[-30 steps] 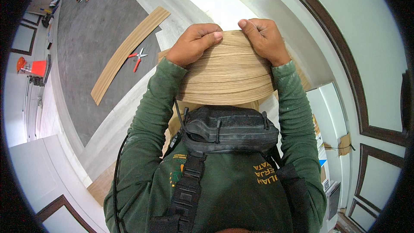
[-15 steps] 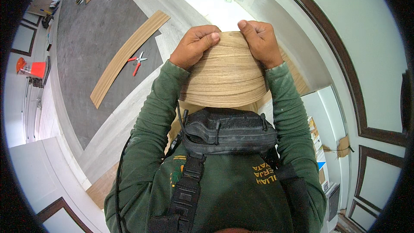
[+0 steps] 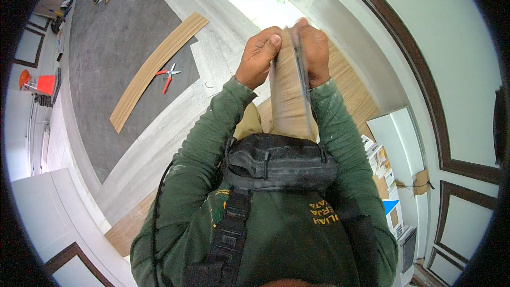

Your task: The person positions wooden-patterned tiling sheets onto a floor, uses a utility knife to score and trim a sheet, and presses the sheets firmly into place by hand.

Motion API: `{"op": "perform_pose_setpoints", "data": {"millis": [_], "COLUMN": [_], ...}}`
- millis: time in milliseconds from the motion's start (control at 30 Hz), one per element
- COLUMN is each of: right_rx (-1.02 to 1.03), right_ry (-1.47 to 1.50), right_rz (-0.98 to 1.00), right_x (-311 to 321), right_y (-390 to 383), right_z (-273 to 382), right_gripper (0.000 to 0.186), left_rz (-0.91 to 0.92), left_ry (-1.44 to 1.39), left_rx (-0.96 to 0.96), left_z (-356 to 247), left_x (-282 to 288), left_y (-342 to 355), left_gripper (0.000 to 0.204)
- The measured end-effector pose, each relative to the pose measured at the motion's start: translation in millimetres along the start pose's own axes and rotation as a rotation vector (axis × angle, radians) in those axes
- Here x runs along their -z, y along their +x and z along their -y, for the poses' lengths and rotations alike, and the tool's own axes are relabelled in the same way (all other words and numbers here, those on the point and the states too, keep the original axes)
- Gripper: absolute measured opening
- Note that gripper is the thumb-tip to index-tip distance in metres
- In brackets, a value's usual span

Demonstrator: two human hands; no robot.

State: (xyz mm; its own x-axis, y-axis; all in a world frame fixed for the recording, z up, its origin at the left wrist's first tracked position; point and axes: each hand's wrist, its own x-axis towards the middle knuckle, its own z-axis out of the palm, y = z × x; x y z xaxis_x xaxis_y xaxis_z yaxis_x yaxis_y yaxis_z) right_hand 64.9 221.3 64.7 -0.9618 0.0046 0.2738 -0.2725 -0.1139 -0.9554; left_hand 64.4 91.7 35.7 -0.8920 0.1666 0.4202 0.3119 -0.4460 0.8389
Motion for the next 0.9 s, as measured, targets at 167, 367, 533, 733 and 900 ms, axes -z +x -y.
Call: {"op": "perform_pose_setpoints", "data": {"millis": [167,367,533,733,900], "right_rx": [0.016,0.04,0.017,-0.045,-0.093], "right_ry": [-0.143,-0.008,0.098,0.217,0.272], "right_rz": [-0.069,-0.152,-0.229,-0.184,-0.152], "right_x": [17,31,19,48,56], "right_y": [10,45,55,38,26], "right_z": [-11,-32,-35,-37,-42], "right_gripper": [0.051,0.048,0.047,0.047,0.046], "left_rz": [0.157,0.061,0.081,0.061,0.066], "left_ry": [0.249,0.187,-0.055,0.048,0.111], "left_rx": [0.219,0.108,0.088,0.118,0.226], "left_z": [-3,24,48,54,52], "left_x": [13,10,19,-3,-7], "left_y": [19,46,72,87,88], "left_gripper": [0.036,0.037,0.035,0.034,0.041]}}
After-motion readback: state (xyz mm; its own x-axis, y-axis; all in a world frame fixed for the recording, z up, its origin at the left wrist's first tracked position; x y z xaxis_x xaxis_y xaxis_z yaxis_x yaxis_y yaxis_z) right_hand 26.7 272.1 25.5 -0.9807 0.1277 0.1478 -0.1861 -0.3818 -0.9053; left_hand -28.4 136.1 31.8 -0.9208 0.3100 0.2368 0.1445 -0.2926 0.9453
